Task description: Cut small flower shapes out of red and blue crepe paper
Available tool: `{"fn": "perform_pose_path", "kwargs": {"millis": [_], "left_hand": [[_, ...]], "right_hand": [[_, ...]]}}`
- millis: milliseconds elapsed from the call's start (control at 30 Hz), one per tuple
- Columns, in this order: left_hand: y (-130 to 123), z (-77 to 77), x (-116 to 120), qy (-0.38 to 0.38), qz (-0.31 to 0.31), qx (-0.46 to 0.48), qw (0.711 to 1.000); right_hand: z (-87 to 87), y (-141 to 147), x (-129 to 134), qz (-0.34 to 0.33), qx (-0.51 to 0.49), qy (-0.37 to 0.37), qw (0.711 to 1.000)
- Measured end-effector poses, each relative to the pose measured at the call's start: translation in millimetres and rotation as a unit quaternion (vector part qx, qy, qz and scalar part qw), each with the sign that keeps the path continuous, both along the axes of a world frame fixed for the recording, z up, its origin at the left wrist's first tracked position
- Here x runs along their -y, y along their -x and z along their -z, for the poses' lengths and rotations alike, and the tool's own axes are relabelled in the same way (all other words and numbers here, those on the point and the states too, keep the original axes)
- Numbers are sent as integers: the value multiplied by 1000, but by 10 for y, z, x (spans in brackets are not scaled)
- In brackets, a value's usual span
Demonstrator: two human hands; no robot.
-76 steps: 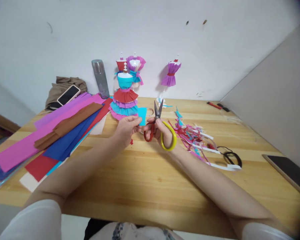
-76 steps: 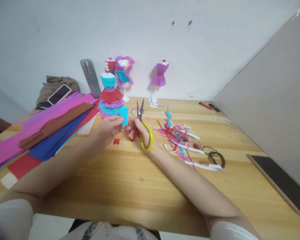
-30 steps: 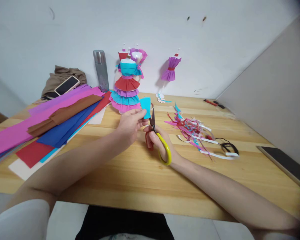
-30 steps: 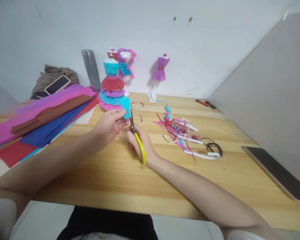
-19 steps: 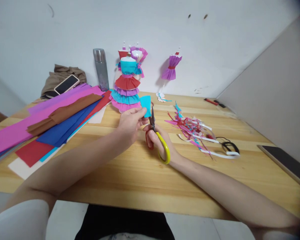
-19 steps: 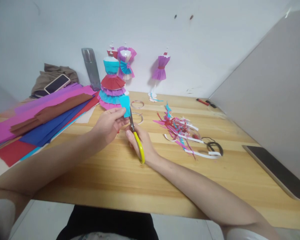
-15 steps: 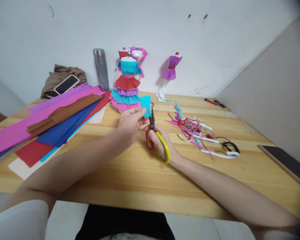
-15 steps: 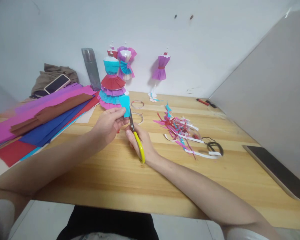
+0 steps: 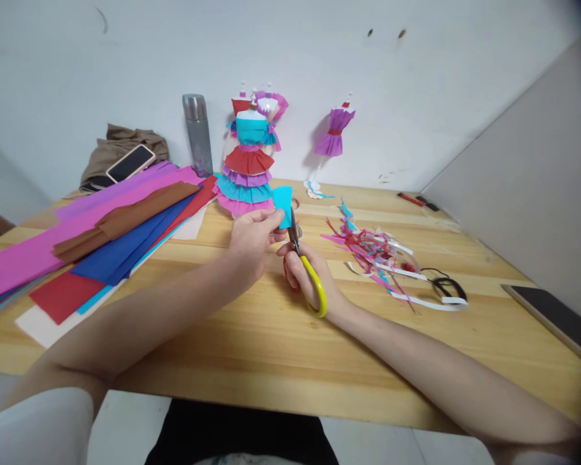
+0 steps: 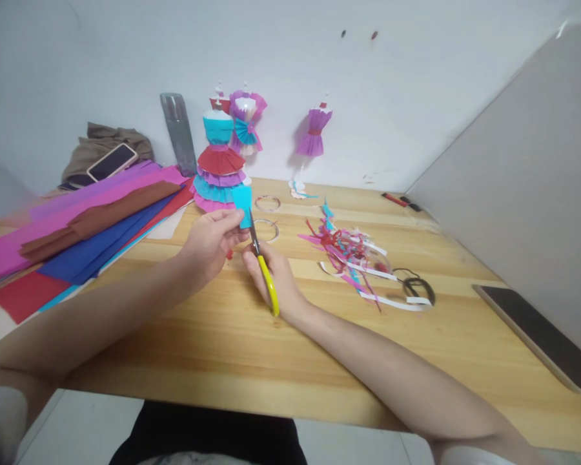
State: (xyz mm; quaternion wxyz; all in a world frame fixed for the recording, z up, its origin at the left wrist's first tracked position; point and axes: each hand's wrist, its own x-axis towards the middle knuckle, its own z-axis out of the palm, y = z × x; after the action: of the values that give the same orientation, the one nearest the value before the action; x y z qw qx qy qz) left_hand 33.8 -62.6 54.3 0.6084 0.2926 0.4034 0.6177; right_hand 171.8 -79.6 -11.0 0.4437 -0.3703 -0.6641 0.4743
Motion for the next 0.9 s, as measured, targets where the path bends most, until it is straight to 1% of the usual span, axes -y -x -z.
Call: {"fn": "perform_pose_path", "kwargs": {"millis": [100, 233, 433, 667, 800, 900], "left_hand": [[5, 14, -8, -1, 2, -4, 1000], [3, -1, -4, 5, 2, -4, 1000], [-3, -18, 2, 13, -9, 1, 1000], [2, -20, 2, 12, -1, 5, 1000], [-4, -1, 1, 1, 5, -3, 1000], [-13, 19, -1, -6, -3, -3, 1000]], "right_hand": [[7, 0, -2, 11, 17, -38, 999], [13, 1, -3, 11, 23, -50, 998], [24, 17, -12, 19, 31, -57, 998], [-6, 9, 12, 17, 31, -57, 998], [-32, -5, 33, 8, 42, -52, 998], [-33, 2, 38, 21, 59, -59, 996]]}}
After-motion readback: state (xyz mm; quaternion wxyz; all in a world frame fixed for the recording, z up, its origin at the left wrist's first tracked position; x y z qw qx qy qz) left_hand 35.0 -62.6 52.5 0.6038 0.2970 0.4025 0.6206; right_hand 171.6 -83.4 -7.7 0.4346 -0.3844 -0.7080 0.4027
